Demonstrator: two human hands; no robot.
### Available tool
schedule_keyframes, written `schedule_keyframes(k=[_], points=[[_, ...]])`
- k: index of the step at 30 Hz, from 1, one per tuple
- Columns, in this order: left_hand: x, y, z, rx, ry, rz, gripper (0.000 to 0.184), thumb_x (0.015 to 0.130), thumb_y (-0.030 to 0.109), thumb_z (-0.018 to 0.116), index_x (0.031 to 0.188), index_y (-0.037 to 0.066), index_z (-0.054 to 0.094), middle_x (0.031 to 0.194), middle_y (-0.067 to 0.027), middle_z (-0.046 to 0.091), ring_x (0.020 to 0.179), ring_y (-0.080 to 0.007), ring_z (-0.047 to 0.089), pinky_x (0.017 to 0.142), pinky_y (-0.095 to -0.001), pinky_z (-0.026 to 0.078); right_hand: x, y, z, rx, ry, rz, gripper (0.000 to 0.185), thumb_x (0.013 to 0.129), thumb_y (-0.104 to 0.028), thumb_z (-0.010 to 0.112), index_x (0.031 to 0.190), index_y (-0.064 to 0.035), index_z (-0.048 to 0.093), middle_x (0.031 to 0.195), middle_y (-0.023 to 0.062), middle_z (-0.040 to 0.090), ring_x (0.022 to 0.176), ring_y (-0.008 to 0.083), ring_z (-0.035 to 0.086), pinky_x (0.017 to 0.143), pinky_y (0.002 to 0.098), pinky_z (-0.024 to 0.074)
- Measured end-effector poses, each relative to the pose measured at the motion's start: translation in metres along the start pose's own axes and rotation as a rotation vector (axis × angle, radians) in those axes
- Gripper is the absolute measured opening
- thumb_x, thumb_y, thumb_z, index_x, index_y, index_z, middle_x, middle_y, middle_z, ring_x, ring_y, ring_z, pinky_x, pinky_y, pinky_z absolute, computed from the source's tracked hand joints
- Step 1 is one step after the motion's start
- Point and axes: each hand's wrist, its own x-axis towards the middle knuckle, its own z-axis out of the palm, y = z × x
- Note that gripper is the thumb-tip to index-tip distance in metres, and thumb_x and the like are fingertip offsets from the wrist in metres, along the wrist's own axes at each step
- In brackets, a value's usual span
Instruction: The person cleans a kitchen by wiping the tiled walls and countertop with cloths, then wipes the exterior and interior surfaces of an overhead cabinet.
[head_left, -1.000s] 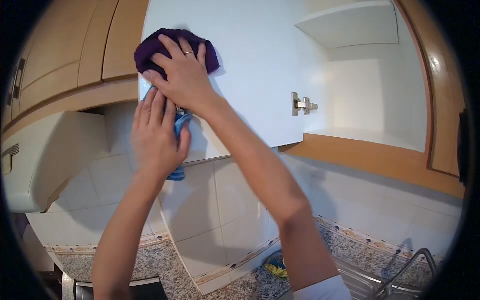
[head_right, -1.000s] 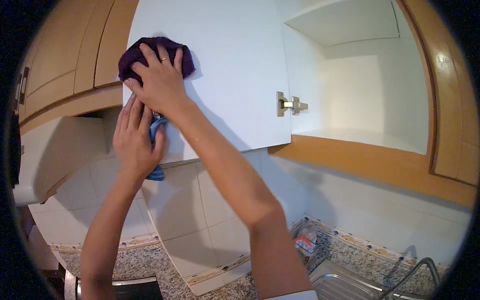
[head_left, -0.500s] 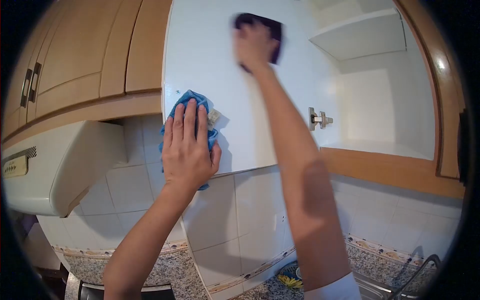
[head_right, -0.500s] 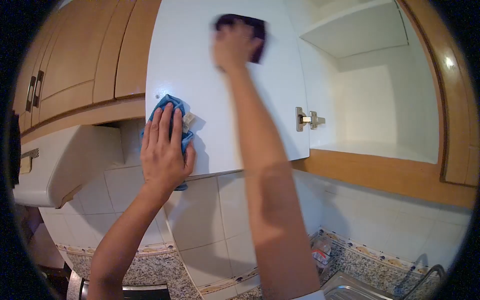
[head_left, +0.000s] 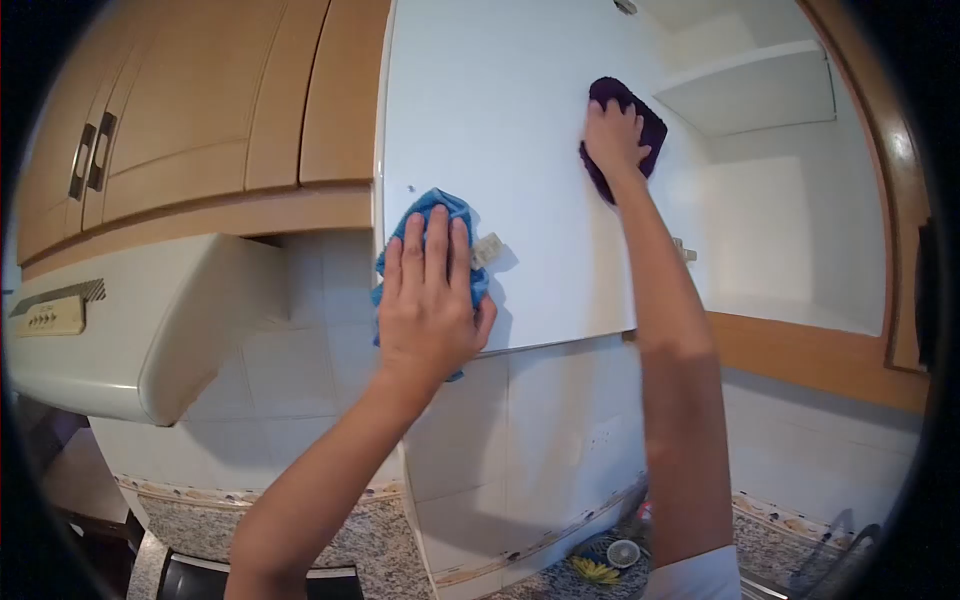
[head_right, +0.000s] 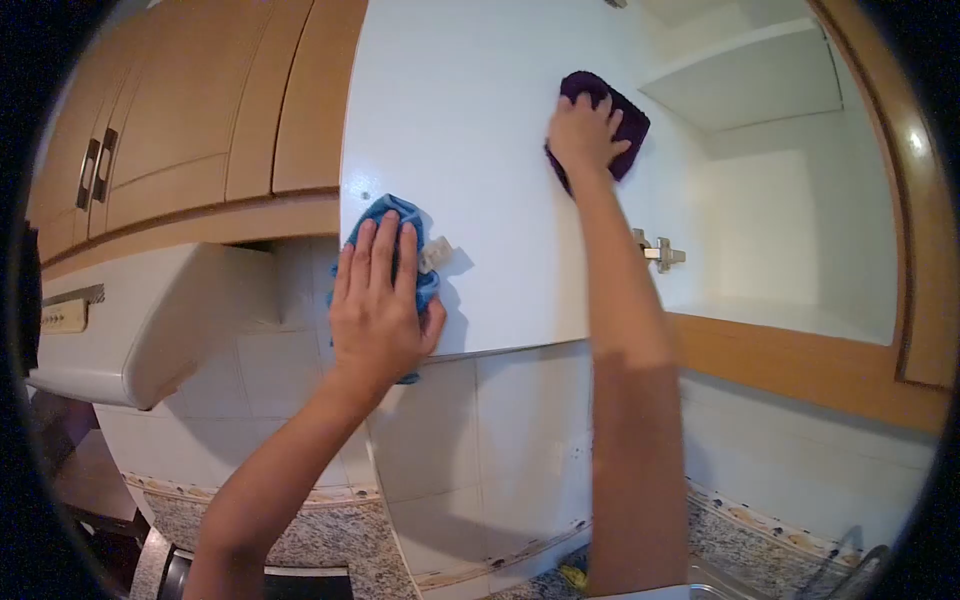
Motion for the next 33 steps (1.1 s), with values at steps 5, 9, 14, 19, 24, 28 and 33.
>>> schedule_keyframes(k=[5, 9, 14, 19, 24, 28, 33], points=[[-0.002, 0.000, 0.000, 0.003, -0.036, -0.004, 0.066, 0.069, 0.024, 0.058, 0.127, -0.004, 0.044, 0.134, -0.0218, 0.041, 0.122, -0.0391, 0.041, 0.101, -0.0480, 0.032, 0.018, -0.108, 0.037, 0.021, 0.030, -0.305, 0.046, 0.091, -0.038, 0.034, 0.127, -0.0135, 0.050, 0.144, 0.0131, 0.031, 0.134, 0.0370, 0.021, 0.099, 0.0694, 0.0149], [-0.002, -0.003, 0.000, -0.004, -0.058, -0.007, 0.066, 0.068, 0.025, 0.059, 0.127, -0.003, 0.044, 0.134, -0.0211, 0.041, 0.124, -0.0382, 0.040, 0.101, -0.0476, 0.032, -0.010, -0.177, 0.044, 0.229, -0.178, -0.736, 0.047, 0.088, -0.045, 0.043, 0.121, -0.0129, 0.055, 0.143, 0.0081, 0.035, 0.132, 0.0281, 0.031, 0.102, 0.0652, 0.0150], [-0.002, -0.004, -0.003, -0.067, -0.054, -0.001, 0.068, 0.068, 0.025, 0.060, 0.128, -0.003, 0.044, 0.135, -0.0218, 0.040, 0.124, -0.0385, 0.040, 0.102, -0.0484, 0.031, 0.052, -0.100, 0.026, 0.260, -0.087, -0.288, 0.045, 0.089, -0.039, 0.041, 0.121, -0.0104, 0.054, 0.128, 0.0155, 0.049, 0.124, 0.0319, 0.040, 0.097, 0.0700, 0.0192], [-0.003, -0.001, -0.002, -0.034, -0.050, -0.011, 0.068, 0.070, 0.026, 0.058, 0.128, -0.004, 0.043, 0.135, -0.0240, 0.040, 0.123, -0.0404, 0.039, 0.103, -0.0478, 0.030, 0.060, -0.041, 0.001, 0.051, -0.102, 0.198, 0.050, 0.093, -0.041, 0.031, 0.136, -0.0173, 0.040, 0.148, 0.0130, 0.022, 0.137, 0.0382, 0.015, 0.101, 0.0705, 0.0097], [-0.005, -0.002, 0.001, -0.042, -0.043, -0.019, 0.069, 0.069, 0.027, 0.060, 0.128, -0.003, 0.043, 0.135, -0.0218, 0.040, 0.124, -0.0388, 0.040, 0.103, -0.0478, 0.030, 0.043, -0.131, 0.039, 0.124, -0.107, -0.341, 0.047, 0.091, -0.045, 0.035, 0.128, -0.0204, 0.051, 0.147, 0.0072, 0.026, 0.136, 0.0344, 0.018, 0.099, 0.0731, 0.0088], [-0.005, -0.006, -0.002, -0.083, -0.056, -0.013, 0.068, 0.069, 0.028, 0.061, 0.128, -0.001, 0.044, 0.135, -0.0201, 0.041, 0.123, -0.0370, 0.041, 0.102, -0.0476, 0.031, 0.005, -0.178, 0.043, 0.267, -0.191, -0.589, 0.045, 0.090, -0.044, 0.039, 0.122, -0.0170, 0.057, 0.145, 0.0039, 0.031, 0.133, 0.0296, 0.027, 0.102, 0.0691, 0.0046], [-0.006, -0.005, 0.000, -0.083, -0.025, -0.028, 0.068, 0.068, 0.029, 0.061, 0.127, -0.001, 0.045, 0.134, -0.0199, 0.041, 0.122, -0.0366, 0.041, 0.102, -0.0480, 0.031, -0.072, -0.127, 0.023, 0.295, -0.231, -0.886, 0.034, 0.087, -0.038, 0.050, 0.107, -0.0150, 0.063, 0.139, 0.0045, 0.037, 0.126, 0.0318, 0.034, 0.099, 0.0698, 0.0105]])
